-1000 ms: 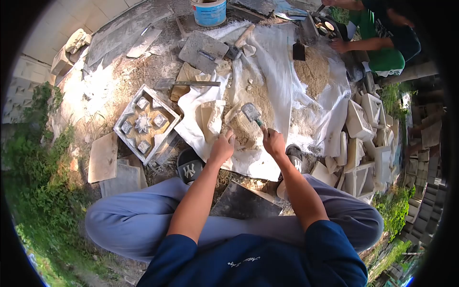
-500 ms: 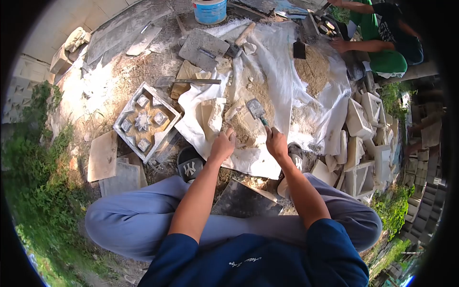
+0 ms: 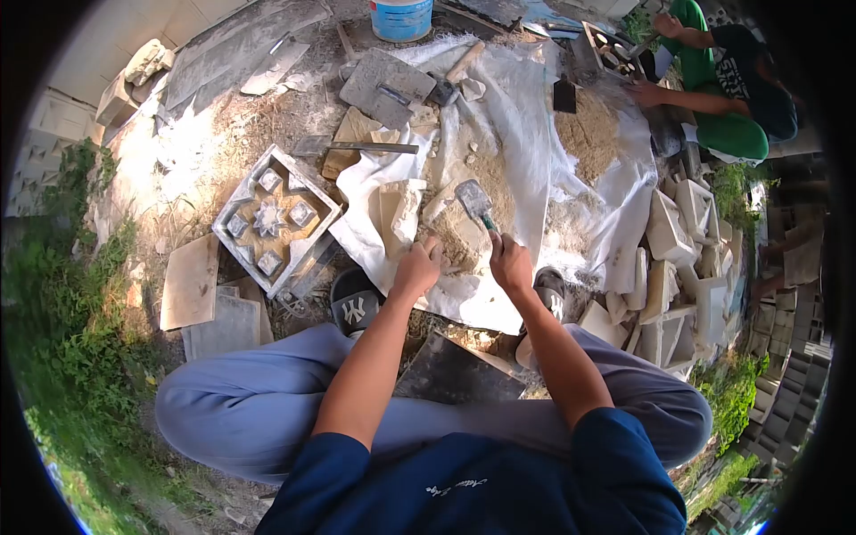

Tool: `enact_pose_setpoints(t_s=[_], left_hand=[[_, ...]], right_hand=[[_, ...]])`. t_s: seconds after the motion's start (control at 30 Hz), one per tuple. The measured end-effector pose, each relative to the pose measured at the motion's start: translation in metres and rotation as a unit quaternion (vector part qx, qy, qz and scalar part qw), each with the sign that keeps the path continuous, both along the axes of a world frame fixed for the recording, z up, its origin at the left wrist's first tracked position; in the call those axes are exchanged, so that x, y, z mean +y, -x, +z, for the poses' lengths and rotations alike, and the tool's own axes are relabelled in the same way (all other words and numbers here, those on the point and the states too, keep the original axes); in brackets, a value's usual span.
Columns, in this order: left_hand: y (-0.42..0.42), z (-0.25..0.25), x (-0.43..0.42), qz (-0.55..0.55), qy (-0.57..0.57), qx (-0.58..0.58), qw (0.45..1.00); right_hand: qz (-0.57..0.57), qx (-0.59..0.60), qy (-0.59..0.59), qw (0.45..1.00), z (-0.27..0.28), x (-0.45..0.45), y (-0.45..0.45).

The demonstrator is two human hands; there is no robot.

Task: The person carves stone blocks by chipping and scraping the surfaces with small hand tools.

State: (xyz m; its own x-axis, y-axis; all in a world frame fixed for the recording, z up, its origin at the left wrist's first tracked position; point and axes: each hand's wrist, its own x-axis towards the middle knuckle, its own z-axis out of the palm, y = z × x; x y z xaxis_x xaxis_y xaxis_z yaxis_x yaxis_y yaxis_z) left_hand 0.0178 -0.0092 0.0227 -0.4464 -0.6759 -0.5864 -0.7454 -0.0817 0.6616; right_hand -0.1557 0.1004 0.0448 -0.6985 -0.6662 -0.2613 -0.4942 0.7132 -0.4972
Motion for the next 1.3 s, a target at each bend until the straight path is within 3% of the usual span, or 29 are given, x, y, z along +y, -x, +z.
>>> enact_pose_setpoints(t_s=[0.1, 0.13, 0.3, 0.37, 0.47, 0.57, 0.6, 0.63, 0.73, 0.83, 0.93, 1.07, 1.17, 1.2, 1.23, 1.3], left_hand=[[-0.001, -0.014, -0.002, -0.003, 0.015, -0.006, 1.000], [0.000, -0.014, -0.002, -0.005, 0.021, -0.007, 1.000], [0.002, 0.004, -0.004, -0.008, -0.034, -0.027, 0.999], [0.000, -0.009, -0.004, -0.024, -0.008, -0.017, 1.000], [-0.003, -0.018, 0.002, -0.044, 0.059, 0.026, 0.997], [-0.002, -0.022, -0.002, -0.065, 0.106, 0.038, 0.991], [0.001, -0.013, -0.004, -0.036, 0.043, 0.003, 0.998], [0.001, -0.007, -0.004, -0.008, -0.021, -0.034, 0.999], [0.003, 0.010, -0.006, -0.003, -0.040, -0.023, 0.999], [0.005, 0.038, -0.002, -0.011, -0.052, -0.032, 0.998], [0.000, -0.002, 0.001, -0.019, 0.008, -0.012, 1.000], [0.000, -0.035, 0.000, -0.011, 0.044, -0.039, 0.998], [0.006, -0.004, -0.008, -0.012, 0.048, -0.003, 0.999], [0.007, 0.015, -0.009, -0.003, -0.004, -0.009, 1.000], [0.004, 0.019, -0.005, 0.004, -0.060, -0.019, 0.998], [0.002, 0.006, 0.000, -0.010, -0.024, 0.000, 1.000]], right_hand=[[0.054, 0.003, -0.061, 0.997, -0.014, -0.001, 0.000], [0.056, -0.029, -0.141, 0.988, -0.022, 0.000, 0.002], [0.063, -0.014, -0.123, 0.990, -0.016, -0.003, 0.018], [0.037, -0.018, -0.143, 0.989, 0.023, -0.012, 0.016], [0.016, -0.012, -0.066, 0.998, 0.016, -0.012, 0.013], [0.058, 0.010, -0.108, 0.992, -0.001, 0.000, 0.006], [0.086, -0.003, -0.164, 0.983, -0.027, 0.009, 0.009], [0.078, 0.003, -0.135, 0.988, -0.029, 0.015, 0.005], [0.074, -0.003, -0.146, 0.987, -0.015, 0.007, 0.013], [0.072, 0.032, -0.129, 0.989, 0.006, -0.004, 0.016], [0.018, 0.047, -0.007, 0.999, 0.005, -0.011, 0.010], [0.094, -0.014, -0.139, 0.986, -0.028, -0.004, 0.007], [0.073, -0.026, -0.134, 0.988, -0.022, -0.005, 0.008], [0.078, -0.014, -0.123, 0.989, -0.020, -0.008, 0.014], [0.081, -0.005, -0.116, 0.990, -0.010, -0.010, 0.016], [0.079, 0.013, -0.079, 0.994, 0.009, -0.008, 0.010]])
